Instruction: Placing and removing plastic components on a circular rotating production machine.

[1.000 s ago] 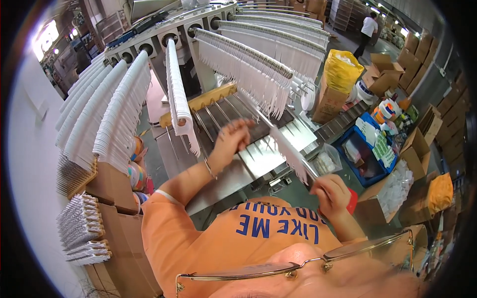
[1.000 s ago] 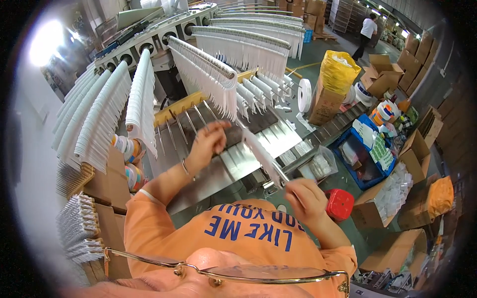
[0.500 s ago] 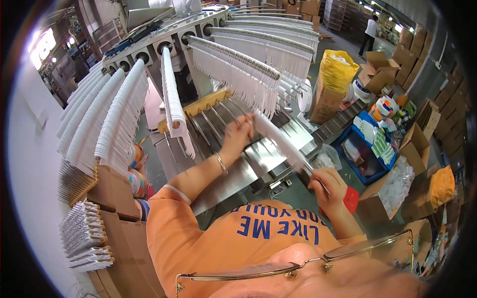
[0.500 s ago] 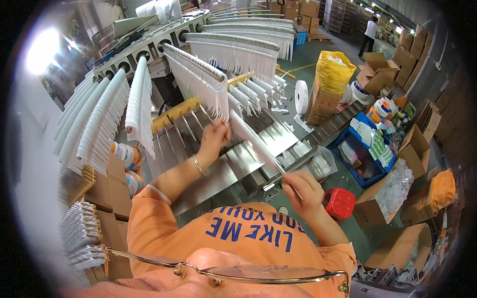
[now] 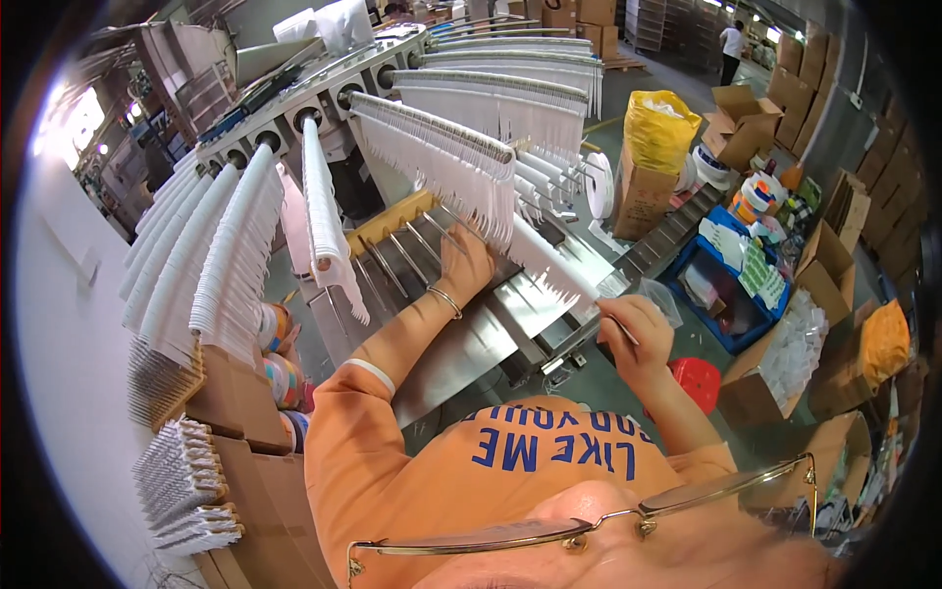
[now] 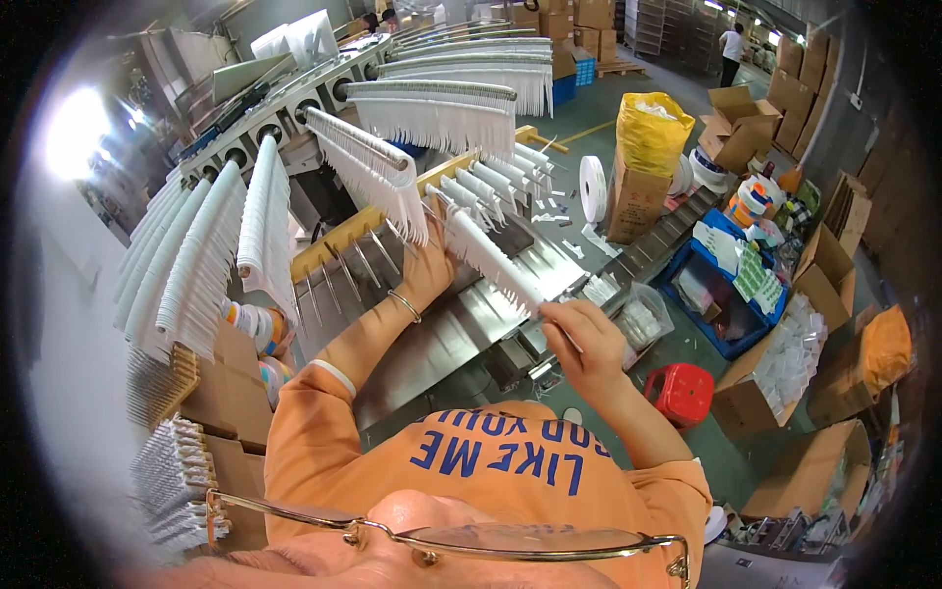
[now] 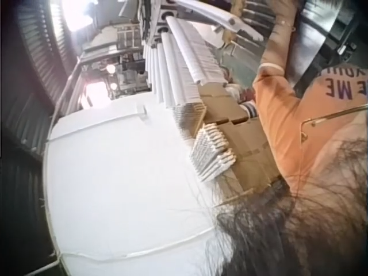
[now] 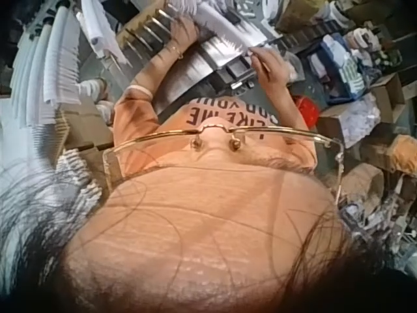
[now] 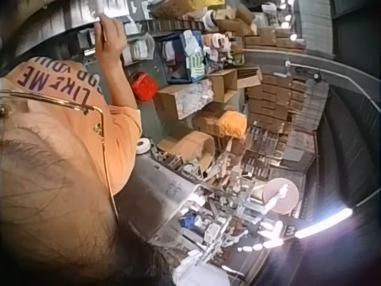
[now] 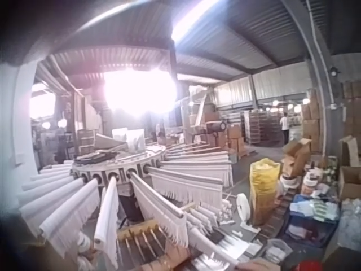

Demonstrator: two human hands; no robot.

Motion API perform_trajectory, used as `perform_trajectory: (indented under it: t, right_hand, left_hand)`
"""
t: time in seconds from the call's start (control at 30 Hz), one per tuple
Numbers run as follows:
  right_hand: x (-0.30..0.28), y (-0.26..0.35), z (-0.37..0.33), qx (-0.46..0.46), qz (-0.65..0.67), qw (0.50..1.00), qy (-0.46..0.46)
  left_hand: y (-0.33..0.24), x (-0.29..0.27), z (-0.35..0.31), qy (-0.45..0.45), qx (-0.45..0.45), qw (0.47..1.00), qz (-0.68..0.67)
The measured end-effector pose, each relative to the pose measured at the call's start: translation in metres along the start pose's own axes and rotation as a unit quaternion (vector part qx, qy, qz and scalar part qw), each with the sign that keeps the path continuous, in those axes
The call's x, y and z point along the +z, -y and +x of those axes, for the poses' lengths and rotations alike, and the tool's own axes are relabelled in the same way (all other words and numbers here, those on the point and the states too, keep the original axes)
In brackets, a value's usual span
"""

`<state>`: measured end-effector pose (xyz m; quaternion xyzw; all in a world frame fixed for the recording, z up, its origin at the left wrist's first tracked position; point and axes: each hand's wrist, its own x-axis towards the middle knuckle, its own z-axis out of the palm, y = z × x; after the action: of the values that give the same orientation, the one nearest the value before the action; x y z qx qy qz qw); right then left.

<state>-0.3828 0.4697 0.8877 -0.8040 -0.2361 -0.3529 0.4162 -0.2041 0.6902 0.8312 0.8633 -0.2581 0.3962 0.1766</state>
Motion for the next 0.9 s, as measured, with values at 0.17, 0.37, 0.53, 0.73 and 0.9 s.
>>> perform_trajectory:
  t: [0.17, 0.37, 0.53, 0.73, 0.9]
  right_hand:
    - [-0.005, -0.004, -0.017, -0.043, 0.012, 0.999, -0.017]
    - [-0.042, -0.007, -0.055, -0.048, 0.014, 0.998, -0.04]
    - [-0.05, 0.01, -0.041, -0.011, -0.022, 1.0, -0.017]
    - [-0.021, 0.008, 0.009, -0.006, -0.017, 1.0, 0.002]
    - [0.002, 0.001, 0.005, 0.105, 0.146, 0.984, 0.013]
  left_hand:
    - [0.007, 0.002, -0.005, 0.0, -0.003, 1.0, -0.029]
    - [0.002, -0.008, 0.001, -0.025, 0.053, 0.996, -0.063]
    - [0.005, 0.0, -0.003, -0.051, 0.032, 0.995, -0.074]
    - [0.008, 0.007, -0.004, -0.013, 0.009, 0.998, -0.059]
    - [0.009, 0.011, -0.007, -0.04, 0.01, 0.998, -0.055]
